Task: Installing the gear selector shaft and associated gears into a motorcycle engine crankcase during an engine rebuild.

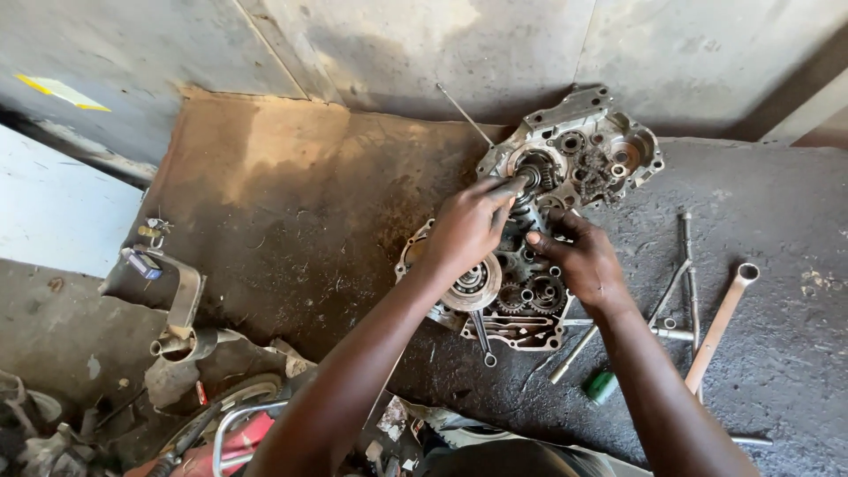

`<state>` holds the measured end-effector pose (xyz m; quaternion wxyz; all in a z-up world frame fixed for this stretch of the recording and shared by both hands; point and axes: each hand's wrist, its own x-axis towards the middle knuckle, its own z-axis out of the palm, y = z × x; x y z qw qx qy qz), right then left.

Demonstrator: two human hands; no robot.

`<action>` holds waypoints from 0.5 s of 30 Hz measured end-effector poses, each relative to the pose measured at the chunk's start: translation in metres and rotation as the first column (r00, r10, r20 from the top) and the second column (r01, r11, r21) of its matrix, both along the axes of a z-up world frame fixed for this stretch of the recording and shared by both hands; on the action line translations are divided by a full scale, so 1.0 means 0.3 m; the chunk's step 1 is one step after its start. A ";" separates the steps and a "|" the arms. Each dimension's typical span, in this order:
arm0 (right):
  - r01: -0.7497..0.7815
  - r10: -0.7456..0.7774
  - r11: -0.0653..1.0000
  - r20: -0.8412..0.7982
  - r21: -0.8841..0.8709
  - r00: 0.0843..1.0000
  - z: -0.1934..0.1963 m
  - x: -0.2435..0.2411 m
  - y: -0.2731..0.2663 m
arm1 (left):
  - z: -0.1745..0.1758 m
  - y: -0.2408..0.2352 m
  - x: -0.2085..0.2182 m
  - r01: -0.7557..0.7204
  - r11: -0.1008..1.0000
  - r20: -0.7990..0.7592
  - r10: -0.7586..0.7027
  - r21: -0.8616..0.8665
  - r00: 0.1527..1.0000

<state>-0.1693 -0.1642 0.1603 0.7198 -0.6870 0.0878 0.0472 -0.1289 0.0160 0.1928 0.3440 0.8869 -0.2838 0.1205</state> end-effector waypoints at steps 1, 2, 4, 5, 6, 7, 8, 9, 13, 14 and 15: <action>0.002 -0.002 1.000 -0.011 -0.002 1.000 -0.003 0.002 -0.007 | -0.030 0.000 0.017 -0.007 0.998 0.031 0.005 0.059 0.999; 0.005 -0.005 1.000 -0.024 -0.004 1.000 -0.007 0.003 -0.013 | -0.060 -0.001 0.034 -0.014 0.993 0.062 0.007 0.118 0.998; 0.000 -0.002 0.997 -0.026 -0.072 1.000 -0.017 0.010 -0.024 | 0.009 -0.010 0.009 0.005 0.994 0.029 -0.008 0.109 1.000; -0.013 0.010 0.990 -0.026 -0.142 1.000 -0.023 0.013 -0.029 | 0.043 -0.014 -0.004 0.016 0.995 0.001 -0.016 0.098 1.000; -0.009 0.004 0.990 -0.033 -0.140 0.999 -0.011 0.017 -0.027 | 0.076 -0.013 -0.021 0.023 0.995 -0.007 -0.022 0.100 1.000; -0.022 0.016 0.983 -0.036 -0.183 0.999 0.000 0.023 -0.024 | 0.107 -0.012 -0.036 0.035 0.996 -0.052 -0.030 0.081 0.998; -0.039 0.030 0.974 -0.045 -0.225 0.999 0.006 0.025 -0.021 | 0.134 -0.009 -0.055 0.044 0.997 -0.102 -0.037 0.062 0.994; -0.038 0.026 0.974 -0.056 -0.222 0.998 0.024 0.024 -0.014 | 0.105 -0.005 -0.035 0.049 0.997 -0.114 -0.041 0.064 0.993; -0.124 0.082 0.902 -0.119 -0.414 0.990 0.040 0.017 -0.012 | -0.041 0.004 0.074 -0.109 0.987 -0.303 0.140 0.118 0.942; -0.113 0.074 0.901 -0.110 -0.419 0.991 0.039 0.028 -0.023 | -0.077 -0.002 0.125 -0.139 0.984 -0.372 0.170 0.109 0.913; -0.105 0.065 0.901 -0.107 -0.422 0.992 0.031 0.041 -0.035 | -0.098 -0.017 0.141 -0.131 0.986 -0.369 0.162 0.107 0.915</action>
